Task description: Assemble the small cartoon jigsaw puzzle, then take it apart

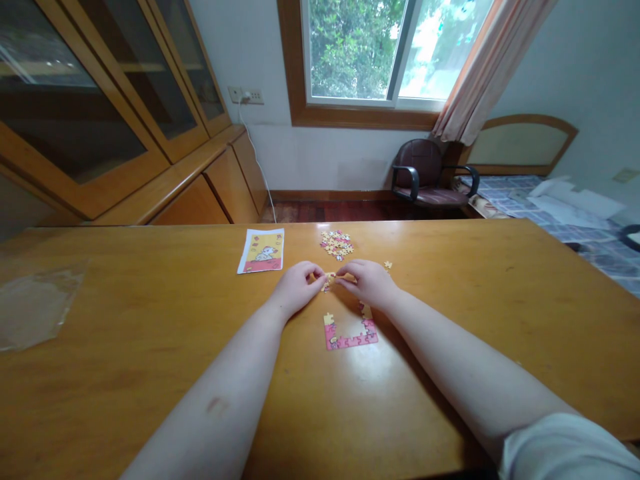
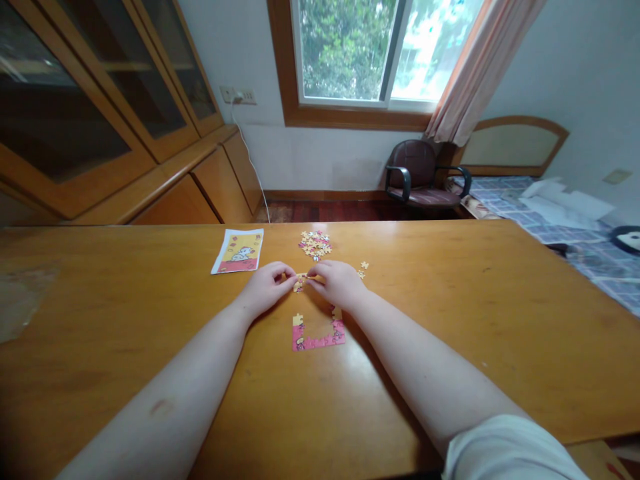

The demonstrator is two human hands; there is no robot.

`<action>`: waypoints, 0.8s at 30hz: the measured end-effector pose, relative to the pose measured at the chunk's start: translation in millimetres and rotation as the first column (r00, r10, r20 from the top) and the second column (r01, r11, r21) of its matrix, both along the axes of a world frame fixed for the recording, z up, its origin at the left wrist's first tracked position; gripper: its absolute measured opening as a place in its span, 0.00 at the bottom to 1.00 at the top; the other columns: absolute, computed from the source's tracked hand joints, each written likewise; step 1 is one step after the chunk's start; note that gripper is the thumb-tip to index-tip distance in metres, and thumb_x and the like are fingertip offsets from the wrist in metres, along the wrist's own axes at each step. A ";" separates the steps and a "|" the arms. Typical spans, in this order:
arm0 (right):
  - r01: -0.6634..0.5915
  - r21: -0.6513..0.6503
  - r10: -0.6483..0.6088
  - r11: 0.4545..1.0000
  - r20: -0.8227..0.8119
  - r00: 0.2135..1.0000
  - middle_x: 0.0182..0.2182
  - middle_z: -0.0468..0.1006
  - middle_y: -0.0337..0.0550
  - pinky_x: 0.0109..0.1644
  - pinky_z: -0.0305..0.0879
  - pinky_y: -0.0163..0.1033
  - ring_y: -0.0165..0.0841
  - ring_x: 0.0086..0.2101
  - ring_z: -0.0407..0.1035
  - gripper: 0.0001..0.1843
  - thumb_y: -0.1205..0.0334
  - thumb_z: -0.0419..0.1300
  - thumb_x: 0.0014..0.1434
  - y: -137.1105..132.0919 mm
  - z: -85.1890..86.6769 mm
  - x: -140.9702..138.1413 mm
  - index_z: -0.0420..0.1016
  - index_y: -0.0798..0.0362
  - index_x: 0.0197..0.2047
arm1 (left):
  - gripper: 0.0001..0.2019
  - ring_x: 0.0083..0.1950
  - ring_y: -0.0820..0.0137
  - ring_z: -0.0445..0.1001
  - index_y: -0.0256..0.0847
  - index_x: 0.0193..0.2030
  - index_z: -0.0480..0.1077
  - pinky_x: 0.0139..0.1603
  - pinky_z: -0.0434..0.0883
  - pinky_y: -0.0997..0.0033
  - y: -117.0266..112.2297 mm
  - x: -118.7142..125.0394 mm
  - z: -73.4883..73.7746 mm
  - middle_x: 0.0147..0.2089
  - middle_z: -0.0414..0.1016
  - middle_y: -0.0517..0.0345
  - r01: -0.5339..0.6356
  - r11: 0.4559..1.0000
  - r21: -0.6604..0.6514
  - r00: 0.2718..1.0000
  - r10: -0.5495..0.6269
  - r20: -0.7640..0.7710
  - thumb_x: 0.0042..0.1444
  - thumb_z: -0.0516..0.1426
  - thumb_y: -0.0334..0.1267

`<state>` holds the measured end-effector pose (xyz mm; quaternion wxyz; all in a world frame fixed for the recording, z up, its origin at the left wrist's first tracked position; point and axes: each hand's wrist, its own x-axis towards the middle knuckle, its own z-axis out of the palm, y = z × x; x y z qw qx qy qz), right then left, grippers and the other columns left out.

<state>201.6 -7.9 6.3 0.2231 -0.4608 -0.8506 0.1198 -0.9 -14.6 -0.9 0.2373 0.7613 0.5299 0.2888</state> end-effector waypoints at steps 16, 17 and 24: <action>-0.113 0.137 0.092 0.984 0.154 0.984 0.40 0.80 0.44 0.43 0.61 0.34 0.32 0.39 0.72 0.17 0.54 0.50 0.66 2.3 -11.1 0.2 0.79 0.47 0.46 | 0.10 0.34 0.69 0.68 0.41 0.29 0.70 0.38 0.67 0.68 -0.7 1.1 -2.1 0.32 0.73 0.58 0.052 0.998 -0.045 0.999 -0.051 0.005 0.54 0.54 0.43; -0.114 0.136 0.092 0.984 0.155 0.984 0.41 0.80 0.44 0.43 0.61 0.34 0.32 0.39 0.72 0.17 0.54 0.51 0.66 2.3 -11.1 0.2 0.79 0.47 0.46 | 0.10 0.34 0.69 0.68 0.41 0.29 0.70 0.38 0.67 0.68 -0.6 1.1 -2.1 0.32 0.73 0.58 0.052 0.998 -0.045 0.999 -0.052 0.009 0.54 0.53 0.43; -0.105 0.141 0.084 0.984 0.148 0.985 0.42 0.80 0.44 0.44 0.61 0.34 0.32 0.40 0.72 0.16 0.56 0.51 0.66 1.2 -9.7 0.3 0.79 0.48 0.46 | 0.09 0.33 0.71 0.68 0.40 0.28 0.69 0.36 0.66 0.70 -0.4 0.4 -0.6 0.31 0.72 0.59 0.053 0.998 -0.029 0.997 -0.052 0.048 0.54 0.53 0.41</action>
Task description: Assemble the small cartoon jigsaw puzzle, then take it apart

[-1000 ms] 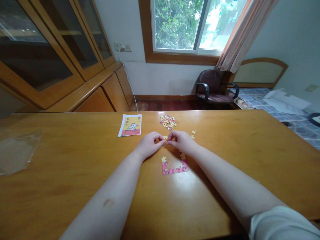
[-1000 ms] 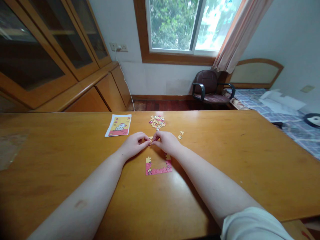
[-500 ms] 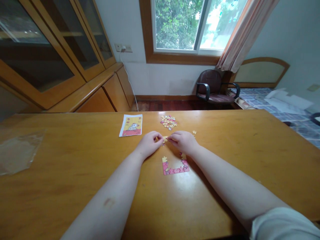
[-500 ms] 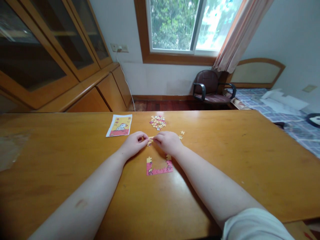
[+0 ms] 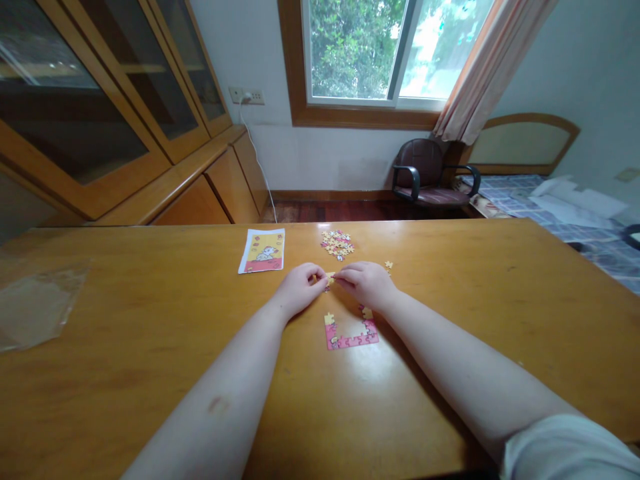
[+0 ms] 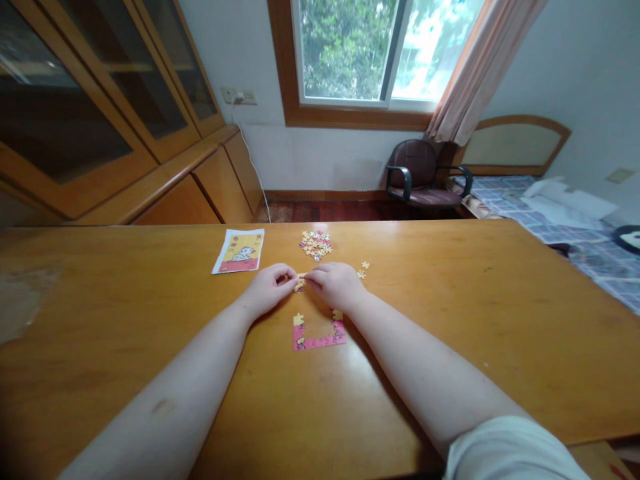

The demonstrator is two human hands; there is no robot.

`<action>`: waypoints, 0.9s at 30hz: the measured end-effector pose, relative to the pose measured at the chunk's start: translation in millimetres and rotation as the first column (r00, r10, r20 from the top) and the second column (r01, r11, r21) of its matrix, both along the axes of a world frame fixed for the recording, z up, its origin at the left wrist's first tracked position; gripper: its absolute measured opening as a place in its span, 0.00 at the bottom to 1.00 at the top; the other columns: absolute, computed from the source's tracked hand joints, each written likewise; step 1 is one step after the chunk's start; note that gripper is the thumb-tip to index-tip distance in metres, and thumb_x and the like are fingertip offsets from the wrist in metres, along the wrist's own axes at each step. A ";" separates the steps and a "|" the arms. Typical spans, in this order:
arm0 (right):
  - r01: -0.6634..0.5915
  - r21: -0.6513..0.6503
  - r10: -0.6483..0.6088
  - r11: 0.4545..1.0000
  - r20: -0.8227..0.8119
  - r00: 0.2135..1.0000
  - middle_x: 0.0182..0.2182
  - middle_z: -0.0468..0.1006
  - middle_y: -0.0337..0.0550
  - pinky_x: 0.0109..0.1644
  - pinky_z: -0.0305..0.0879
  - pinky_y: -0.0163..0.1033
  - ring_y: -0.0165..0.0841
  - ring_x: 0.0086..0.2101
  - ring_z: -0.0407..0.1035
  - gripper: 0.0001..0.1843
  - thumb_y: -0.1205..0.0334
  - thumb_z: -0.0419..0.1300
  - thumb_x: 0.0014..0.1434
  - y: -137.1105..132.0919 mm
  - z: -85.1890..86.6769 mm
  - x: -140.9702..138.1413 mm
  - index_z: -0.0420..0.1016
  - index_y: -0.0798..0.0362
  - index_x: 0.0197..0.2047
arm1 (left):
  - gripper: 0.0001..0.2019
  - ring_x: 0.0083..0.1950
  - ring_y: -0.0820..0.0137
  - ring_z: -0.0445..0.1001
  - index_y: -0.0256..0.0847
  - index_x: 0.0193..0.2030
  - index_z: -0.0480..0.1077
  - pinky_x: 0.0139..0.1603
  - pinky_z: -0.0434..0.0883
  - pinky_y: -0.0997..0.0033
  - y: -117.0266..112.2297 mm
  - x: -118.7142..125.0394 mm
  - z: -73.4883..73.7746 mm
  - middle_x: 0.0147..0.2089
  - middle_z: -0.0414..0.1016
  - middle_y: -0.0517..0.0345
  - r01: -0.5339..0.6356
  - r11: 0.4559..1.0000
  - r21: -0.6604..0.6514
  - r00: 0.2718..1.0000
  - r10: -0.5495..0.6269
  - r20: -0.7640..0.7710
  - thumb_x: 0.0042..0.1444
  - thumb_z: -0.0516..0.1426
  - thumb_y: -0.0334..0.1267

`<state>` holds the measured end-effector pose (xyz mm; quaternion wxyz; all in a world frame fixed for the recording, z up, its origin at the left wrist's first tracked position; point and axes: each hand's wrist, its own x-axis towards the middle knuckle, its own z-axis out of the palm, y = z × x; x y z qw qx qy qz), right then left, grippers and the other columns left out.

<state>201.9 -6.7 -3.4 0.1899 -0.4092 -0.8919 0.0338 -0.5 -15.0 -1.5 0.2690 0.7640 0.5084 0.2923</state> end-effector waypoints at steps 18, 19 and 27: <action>-0.071 0.177 0.086 0.982 -0.080 0.993 0.37 0.81 0.43 0.40 0.64 0.33 0.31 0.36 0.73 0.12 0.59 0.55 0.64 3.0 -6.8 1.4 0.79 0.50 0.43 | 0.09 0.32 0.71 0.67 0.39 0.28 0.69 0.34 0.64 0.72 0.3 0.6 -1.4 0.29 0.70 0.60 0.011 1.000 -0.018 0.998 -0.010 0.060 0.55 0.53 0.40; -0.076 0.201 0.096 0.977 -0.092 0.991 0.36 0.81 0.43 0.39 0.64 0.33 0.30 0.35 0.73 0.11 0.60 0.56 0.63 3.4 -7.5 1.2 0.79 0.50 0.42 | 0.09 0.32 0.71 0.67 0.39 0.28 0.68 0.34 0.64 0.72 0.3 0.6 -1.7 0.29 0.70 0.60 0.011 1.000 -0.021 0.998 -0.009 0.065 0.55 0.53 0.40; -0.055 0.124 0.064 0.991 -0.068 0.996 0.34 0.81 0.42 0.37 0.63 0.33 0.30 0.33 0.73 0.11 0.59 0.57 0.62 1.8 -3.9 -2.3 0.80 0.51 0.39 | 0.11 0.39 0.67 0.70 0.40 0.34 0.72 0.43 0.66 0.68 3.1 -4.5 -1.2 0.36 0.73 0.57 -0.042 0.999 0.012 0.999 0.042 0.020 0.57 0.51 0.41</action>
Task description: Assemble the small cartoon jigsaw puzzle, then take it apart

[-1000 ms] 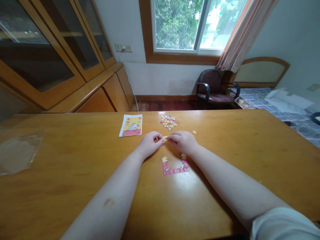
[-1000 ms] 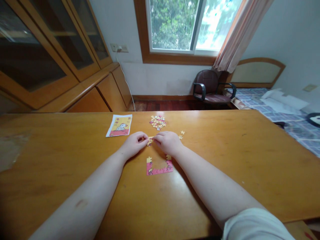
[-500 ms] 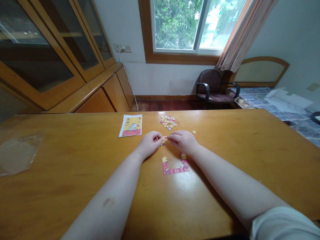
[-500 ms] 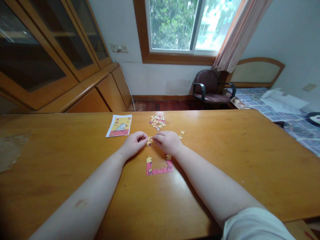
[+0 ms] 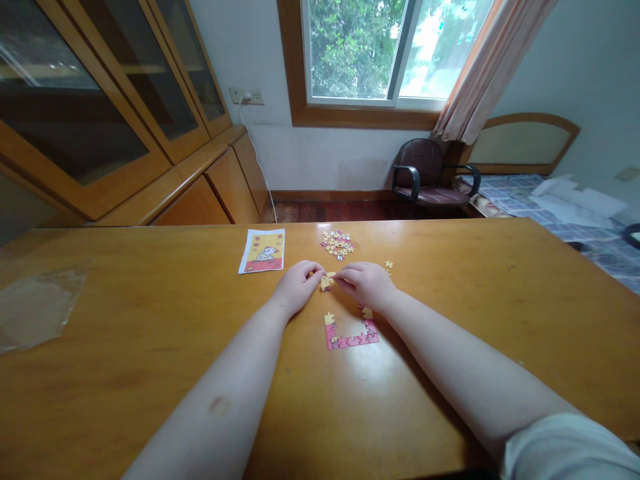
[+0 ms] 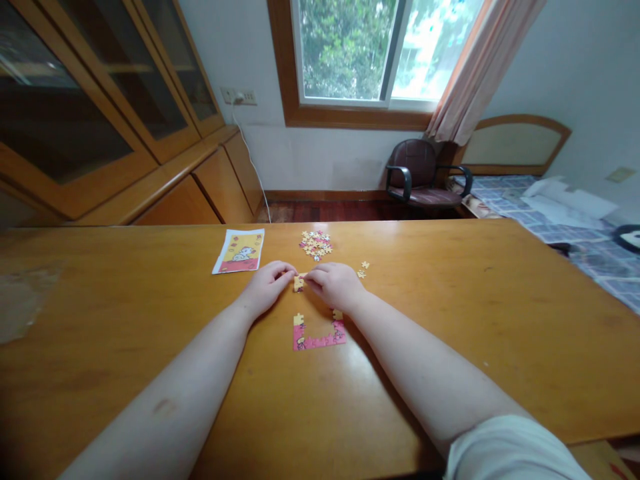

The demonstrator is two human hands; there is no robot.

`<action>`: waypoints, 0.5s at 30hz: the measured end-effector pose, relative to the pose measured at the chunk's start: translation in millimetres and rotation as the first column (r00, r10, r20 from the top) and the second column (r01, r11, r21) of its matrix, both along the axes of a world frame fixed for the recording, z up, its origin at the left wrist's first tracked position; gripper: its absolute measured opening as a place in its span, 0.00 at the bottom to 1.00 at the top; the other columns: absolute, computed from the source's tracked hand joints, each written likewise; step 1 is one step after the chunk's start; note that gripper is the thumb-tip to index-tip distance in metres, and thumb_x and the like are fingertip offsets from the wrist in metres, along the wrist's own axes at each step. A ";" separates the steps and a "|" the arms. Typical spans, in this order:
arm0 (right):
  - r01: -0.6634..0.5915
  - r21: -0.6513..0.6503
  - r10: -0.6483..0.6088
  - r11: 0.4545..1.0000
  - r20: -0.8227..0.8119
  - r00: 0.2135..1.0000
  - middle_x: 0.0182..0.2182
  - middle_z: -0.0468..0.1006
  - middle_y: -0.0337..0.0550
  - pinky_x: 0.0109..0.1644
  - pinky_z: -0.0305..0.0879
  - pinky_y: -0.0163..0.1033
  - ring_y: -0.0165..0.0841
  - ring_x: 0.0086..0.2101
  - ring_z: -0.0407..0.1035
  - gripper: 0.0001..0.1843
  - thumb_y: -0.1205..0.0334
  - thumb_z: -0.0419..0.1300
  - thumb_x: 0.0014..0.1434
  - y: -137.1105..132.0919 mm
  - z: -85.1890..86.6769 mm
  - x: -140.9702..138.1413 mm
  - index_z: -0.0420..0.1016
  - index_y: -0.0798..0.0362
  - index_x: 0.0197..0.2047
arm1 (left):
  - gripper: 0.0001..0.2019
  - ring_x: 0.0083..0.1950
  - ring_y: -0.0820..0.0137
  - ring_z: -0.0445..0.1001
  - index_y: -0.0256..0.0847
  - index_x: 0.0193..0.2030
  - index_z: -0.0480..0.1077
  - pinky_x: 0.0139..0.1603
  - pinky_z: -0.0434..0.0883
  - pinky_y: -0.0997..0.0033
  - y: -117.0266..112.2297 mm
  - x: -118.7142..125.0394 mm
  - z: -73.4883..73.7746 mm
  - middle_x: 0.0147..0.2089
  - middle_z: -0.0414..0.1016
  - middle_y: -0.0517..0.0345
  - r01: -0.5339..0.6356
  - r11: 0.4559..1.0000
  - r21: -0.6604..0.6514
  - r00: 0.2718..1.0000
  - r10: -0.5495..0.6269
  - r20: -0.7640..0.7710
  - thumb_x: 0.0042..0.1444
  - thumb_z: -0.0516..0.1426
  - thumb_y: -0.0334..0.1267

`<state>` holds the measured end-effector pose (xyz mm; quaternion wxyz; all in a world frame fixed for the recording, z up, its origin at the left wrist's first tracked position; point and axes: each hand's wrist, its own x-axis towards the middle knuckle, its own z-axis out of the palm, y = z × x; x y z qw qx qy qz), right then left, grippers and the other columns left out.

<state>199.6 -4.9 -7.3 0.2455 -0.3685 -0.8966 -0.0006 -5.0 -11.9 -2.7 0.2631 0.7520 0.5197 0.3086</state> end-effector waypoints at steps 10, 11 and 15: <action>0.010 -0.309 0.050 0.951 0.185 0.981 0.38 0.81 0.41 0.41 0.63 0.33 0.32 0.38 0.74 0.11 0.60 0.56 0.61 -5.4 13.5 -7.8 0.80 0.49 0.40 | 0.12 0.41 0.66 0.72 0.43 0.40 0.76 0.43 0.68 0.67 0.7 -0.6 -2.3 0.39 0.74 0.56 -0.069 0.997 -0.014 0.985 0.066 -0.162 0.56 0.54 0.42; 0.021 -0.317 0.041 0.948 0.190 0.981 0.38 0.81 0.41 0.41 0.63 0.33 0.32 0.38 0.74 0.11 0.60 0.56 0.61 -6.1 14.2 -8.4 0.80 0.49 0.40 | 0.12 0.41 0.67 0.72 0.43 0.39 0.76 0.43 0.68 0.67 0.6 -0.6 -1.8 0.39 0.74 0.56 -0.067 0.998 -0.016 0.985 0.063 -0.163 0.56 0.53 0.42; 0.065 -0.331 0.008 0.942 0.213 0.977 0.39 0.81 0.42 0.42 0.63 0.33 0.33 0.39 0.74 0.12 0.59 0.56 0.61 -9.3 16.1 -11.4 0.81 0.48 0.41 | 0.11 0.41 0.66 0.72 0.44 0.37 0.77 0.42 0.68 0.67 0.4 -1.0 -2.0 0.39 0.75 0.57 -0.041 0.999 -0.026 0.982 0.036 -0.183 0.55 0.53 0.42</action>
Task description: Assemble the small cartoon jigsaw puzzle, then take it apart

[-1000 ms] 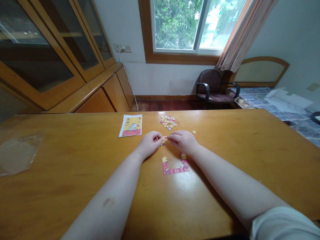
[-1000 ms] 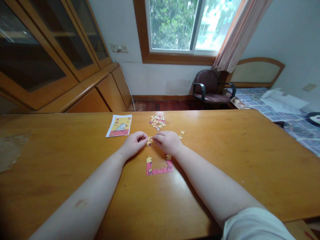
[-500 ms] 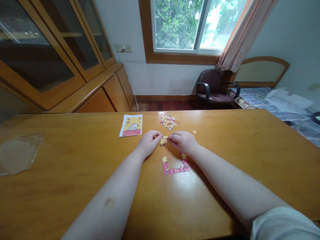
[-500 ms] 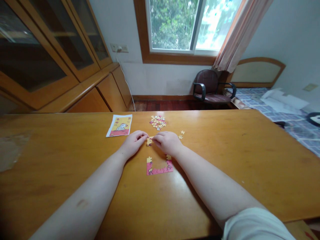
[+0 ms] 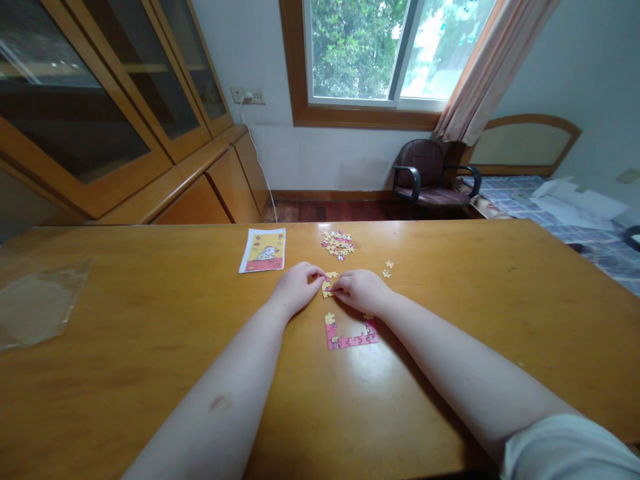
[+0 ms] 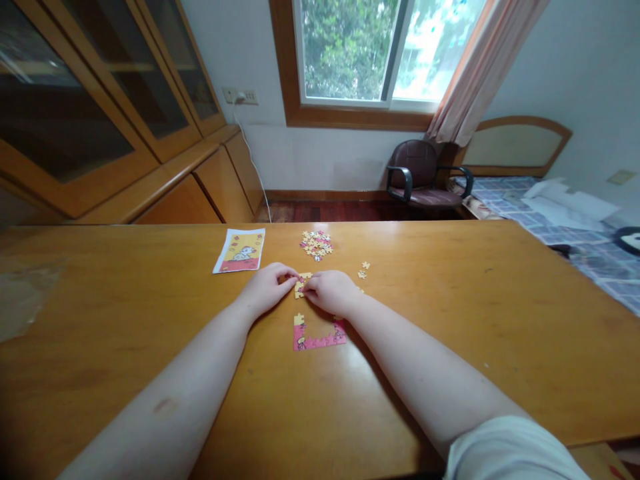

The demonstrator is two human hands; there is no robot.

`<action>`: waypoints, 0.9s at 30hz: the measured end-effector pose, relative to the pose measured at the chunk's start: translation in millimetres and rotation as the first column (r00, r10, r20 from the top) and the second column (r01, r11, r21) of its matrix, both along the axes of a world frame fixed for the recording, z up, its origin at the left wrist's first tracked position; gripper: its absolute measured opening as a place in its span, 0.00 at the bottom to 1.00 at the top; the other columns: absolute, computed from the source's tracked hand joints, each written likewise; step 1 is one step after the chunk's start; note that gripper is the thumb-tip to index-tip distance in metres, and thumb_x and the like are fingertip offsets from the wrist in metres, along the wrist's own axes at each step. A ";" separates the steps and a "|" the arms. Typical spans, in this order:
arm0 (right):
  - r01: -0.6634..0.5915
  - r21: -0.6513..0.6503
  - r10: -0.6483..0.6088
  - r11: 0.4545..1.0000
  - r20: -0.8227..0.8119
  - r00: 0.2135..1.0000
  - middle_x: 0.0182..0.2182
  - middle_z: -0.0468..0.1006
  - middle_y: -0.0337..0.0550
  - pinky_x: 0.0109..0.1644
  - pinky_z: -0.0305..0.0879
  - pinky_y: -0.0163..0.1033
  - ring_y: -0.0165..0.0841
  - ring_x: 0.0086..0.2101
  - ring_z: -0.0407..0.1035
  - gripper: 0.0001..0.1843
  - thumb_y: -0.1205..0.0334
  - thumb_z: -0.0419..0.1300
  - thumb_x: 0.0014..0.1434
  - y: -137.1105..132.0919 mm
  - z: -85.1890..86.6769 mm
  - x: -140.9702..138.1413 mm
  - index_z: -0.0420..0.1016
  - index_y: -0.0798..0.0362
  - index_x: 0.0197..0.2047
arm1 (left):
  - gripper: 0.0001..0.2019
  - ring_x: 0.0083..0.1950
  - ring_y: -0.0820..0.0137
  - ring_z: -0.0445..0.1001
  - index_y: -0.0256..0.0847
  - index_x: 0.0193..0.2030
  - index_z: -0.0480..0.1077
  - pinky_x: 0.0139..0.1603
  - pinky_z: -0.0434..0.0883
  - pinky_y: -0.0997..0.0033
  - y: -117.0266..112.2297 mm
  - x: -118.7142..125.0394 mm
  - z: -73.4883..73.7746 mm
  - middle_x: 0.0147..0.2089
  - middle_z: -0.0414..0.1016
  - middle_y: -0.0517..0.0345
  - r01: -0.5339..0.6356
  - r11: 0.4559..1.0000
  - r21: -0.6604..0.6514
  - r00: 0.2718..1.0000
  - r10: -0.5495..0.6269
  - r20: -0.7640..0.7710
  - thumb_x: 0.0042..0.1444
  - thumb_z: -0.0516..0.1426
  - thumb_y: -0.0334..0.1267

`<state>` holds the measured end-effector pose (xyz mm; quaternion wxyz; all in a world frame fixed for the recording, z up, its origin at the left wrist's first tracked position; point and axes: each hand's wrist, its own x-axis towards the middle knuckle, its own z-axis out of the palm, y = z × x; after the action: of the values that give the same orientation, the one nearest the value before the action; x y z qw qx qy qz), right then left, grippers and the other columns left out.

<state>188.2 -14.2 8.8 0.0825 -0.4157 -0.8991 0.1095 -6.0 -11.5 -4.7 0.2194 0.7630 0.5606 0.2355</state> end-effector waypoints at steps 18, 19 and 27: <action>0.030 0.011 -0.030 1.000 0.023 0.999 0.38 0.80 0.41 0.39 0.62 0.33 0.32 0.36 0.73 0.13 0.57 0.54 0.62 -1.3 -3.9 -2.2 0.80 0.48 0.41 | 0.09 0.42 0.67 0.72 0.47 0.36 0.78 0.44 0.68 0.68 1.1 1.0 -3.0 0.39 0.75 0.57 0.015 1.000 -0.013 0.999 -0.016 -0.038 0.53 0.56 0.40; 0.030 0.015 -0.030 0.999 0.023 0.999 0.38 0.80 0.41 0.39 0.62 0.33 0.32 0.36 0.73 0.13 0.57 0.54 0.62 -1.3 -3.9 -2.1 0.80 0.48 0.41 | 0.10 0.42 0.67 0.72 0.47 0.36 0.78 0.44 0.68 0.68 1.0 1.2 -2.7 0.39 0.75 0.57 0.013 1.000 -0.018 0.999 -0.014 -0.039 0.53 0.55 0.40; 0.020 0.043 -0.022 0.999 0.040 0.999 0.38 0.80 0.43 0.39 0.62 0.34 0.33 0.36 0.73 0.15 0.55 0.52 0.63 -2.4 -4.1 -1.9 0.79 0.49 0.41 | 0.10 0.43 0.64 0.72 0.46 0.36 0.77 0.45 0.68 0.66 -1.1 2.7 2.2 0.39 0.75 0.56 0.035 0.999 -0.020 0.997 -0.036 -0.064 0.52 0.58 0.46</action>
<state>186.3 -16.7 4.7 0.0741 -0.4255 -0.8983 0.0807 -3.3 -12.6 -2.5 0.2127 0.7779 0.5559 0.2016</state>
